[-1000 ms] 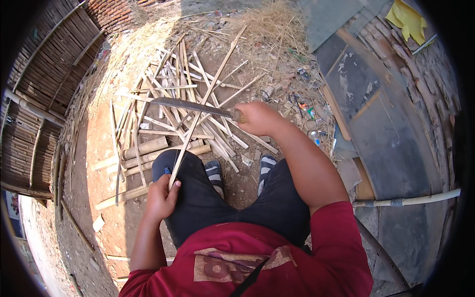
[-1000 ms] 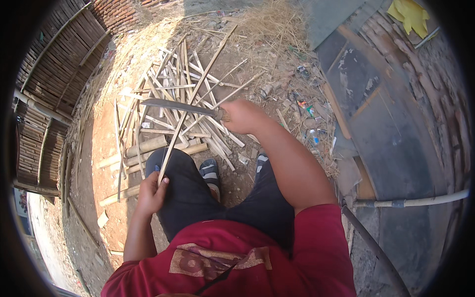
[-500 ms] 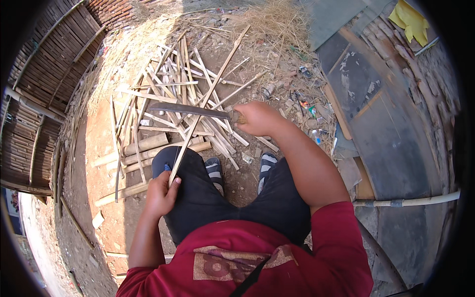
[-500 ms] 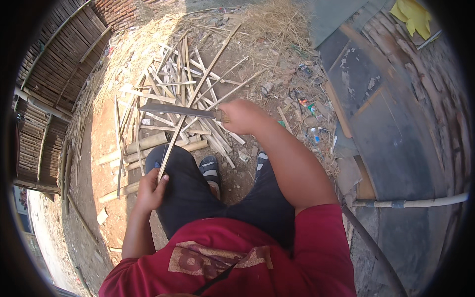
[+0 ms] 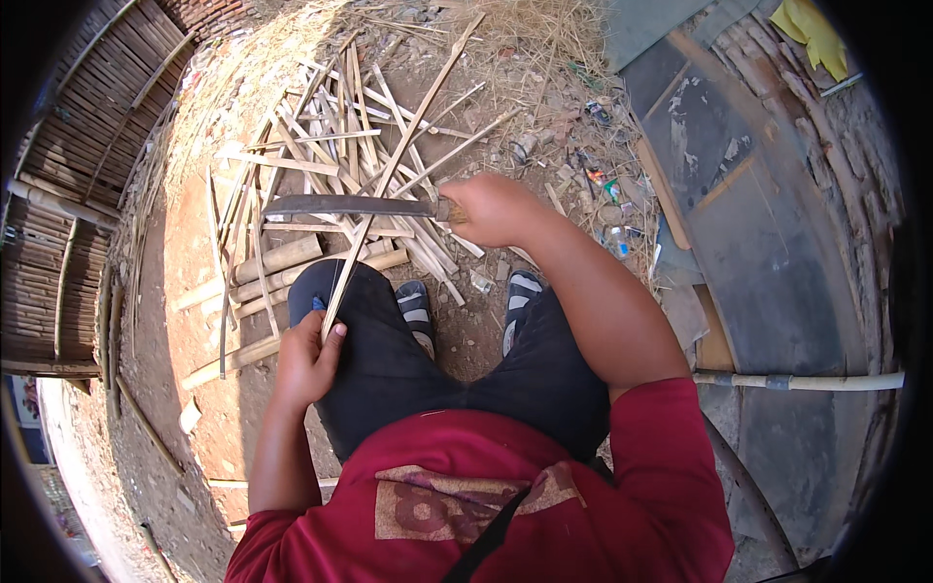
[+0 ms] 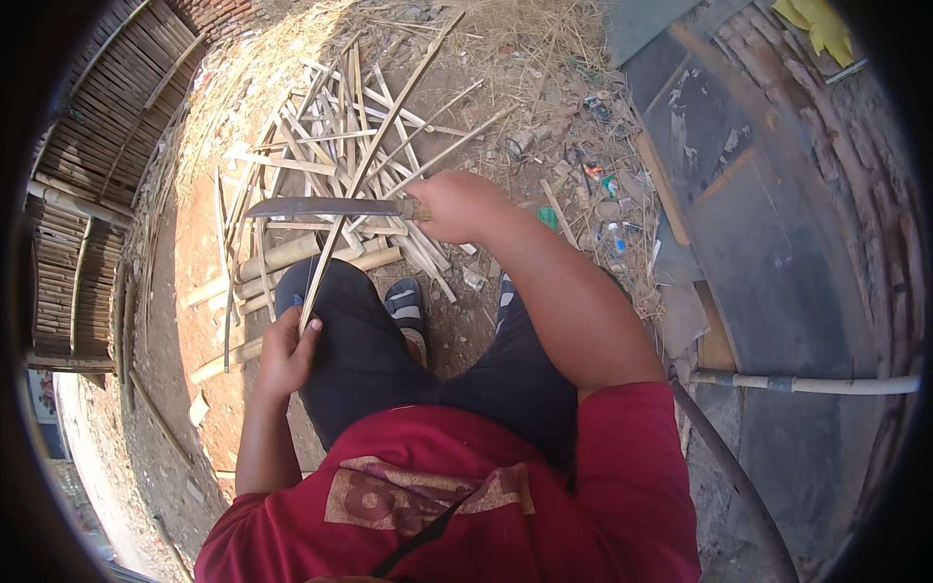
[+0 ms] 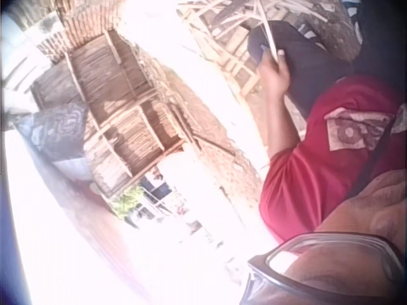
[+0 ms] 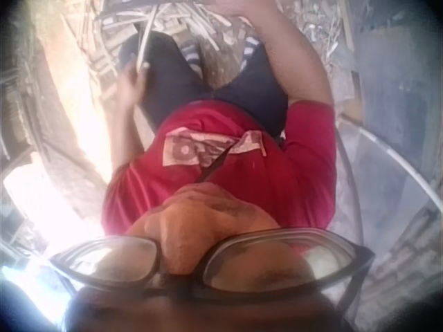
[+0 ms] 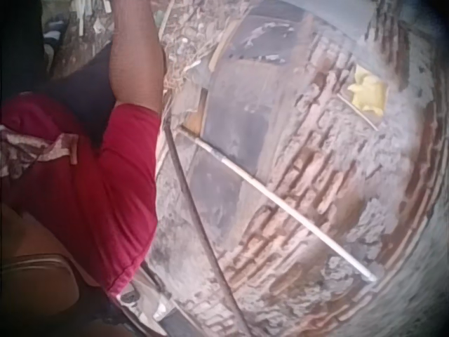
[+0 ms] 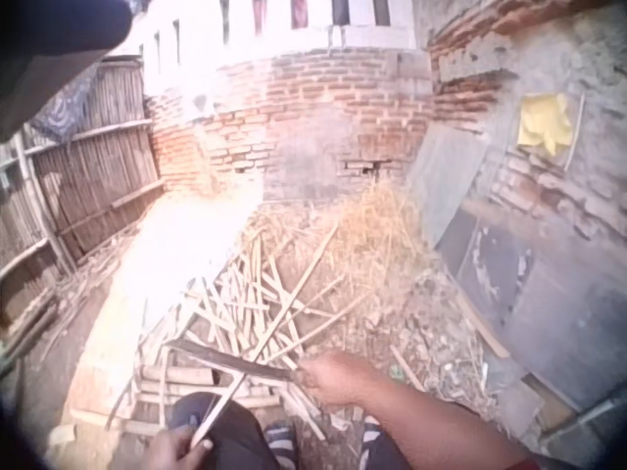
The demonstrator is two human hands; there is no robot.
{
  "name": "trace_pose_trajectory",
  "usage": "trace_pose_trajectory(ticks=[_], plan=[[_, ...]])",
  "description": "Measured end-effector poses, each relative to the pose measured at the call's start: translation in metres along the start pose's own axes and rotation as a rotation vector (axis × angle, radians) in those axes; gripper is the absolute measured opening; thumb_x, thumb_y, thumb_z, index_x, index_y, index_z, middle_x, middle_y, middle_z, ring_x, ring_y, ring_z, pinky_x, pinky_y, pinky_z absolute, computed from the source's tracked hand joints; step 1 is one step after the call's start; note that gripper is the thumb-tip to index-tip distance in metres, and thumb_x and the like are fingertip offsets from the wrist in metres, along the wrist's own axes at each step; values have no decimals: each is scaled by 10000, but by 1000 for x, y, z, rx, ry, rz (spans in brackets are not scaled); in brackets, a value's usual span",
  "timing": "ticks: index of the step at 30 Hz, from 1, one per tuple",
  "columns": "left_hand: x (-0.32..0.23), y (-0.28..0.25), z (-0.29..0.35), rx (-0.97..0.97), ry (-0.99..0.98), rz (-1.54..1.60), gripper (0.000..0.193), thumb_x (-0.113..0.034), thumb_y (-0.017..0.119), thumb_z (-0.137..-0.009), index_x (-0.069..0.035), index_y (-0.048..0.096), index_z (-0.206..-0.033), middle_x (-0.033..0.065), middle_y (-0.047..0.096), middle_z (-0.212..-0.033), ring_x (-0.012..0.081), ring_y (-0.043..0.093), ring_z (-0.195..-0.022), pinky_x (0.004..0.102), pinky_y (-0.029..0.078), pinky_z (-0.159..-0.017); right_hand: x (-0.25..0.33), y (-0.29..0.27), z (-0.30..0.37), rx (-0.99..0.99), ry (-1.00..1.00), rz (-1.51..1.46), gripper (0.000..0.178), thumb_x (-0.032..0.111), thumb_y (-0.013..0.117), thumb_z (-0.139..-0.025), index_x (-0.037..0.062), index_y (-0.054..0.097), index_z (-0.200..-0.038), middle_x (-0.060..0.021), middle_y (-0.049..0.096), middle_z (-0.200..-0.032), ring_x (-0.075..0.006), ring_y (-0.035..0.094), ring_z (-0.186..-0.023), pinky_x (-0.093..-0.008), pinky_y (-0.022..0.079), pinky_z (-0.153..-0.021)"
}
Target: The person shaves a thin strip of wood using a machete while sitting outdoors among a pile of bamboo and wood scraps.
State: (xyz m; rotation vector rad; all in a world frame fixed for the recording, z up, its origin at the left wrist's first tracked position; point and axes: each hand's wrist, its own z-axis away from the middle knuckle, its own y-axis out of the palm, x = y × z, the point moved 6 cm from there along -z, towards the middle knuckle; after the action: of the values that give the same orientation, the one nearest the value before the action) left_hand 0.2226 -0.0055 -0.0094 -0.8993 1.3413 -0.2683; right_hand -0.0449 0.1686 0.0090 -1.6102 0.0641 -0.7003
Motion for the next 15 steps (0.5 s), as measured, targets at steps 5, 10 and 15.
trace_pose_trajectory(ticks=[5,10,15], plan=[[1,-2,6,3,25,-16,199,-188,657,-982,9,631,-971,91,504,-595,143,445,-549,332,384,-536,-6,0,-7,-32,-72,-46,514,283,748,-824,27,648,-1259,-236,713,-1059,-393,696,-986,-460,557,-853],[5,-3,3,-9,-40,31,190,-184,653,-983,6,637,-987,94,516,-606,141,449,-551,324,380,-535,-73,-27,-9,-260,246,-238,518,275,740,-826,21,646,-1267,-232,712,-1078,-402,689,-1005,-461,559,-866],[2,0,2,3,-41,-22,185,-180,650,-984,4,637,-987,91,522,-587,152,454,-528,324,376,-524,8,1,-4,-5,-85,57,455,316,741,-840,16,665,-1174,-226,725,-935,-385,714,-888,-448,550,-819]])
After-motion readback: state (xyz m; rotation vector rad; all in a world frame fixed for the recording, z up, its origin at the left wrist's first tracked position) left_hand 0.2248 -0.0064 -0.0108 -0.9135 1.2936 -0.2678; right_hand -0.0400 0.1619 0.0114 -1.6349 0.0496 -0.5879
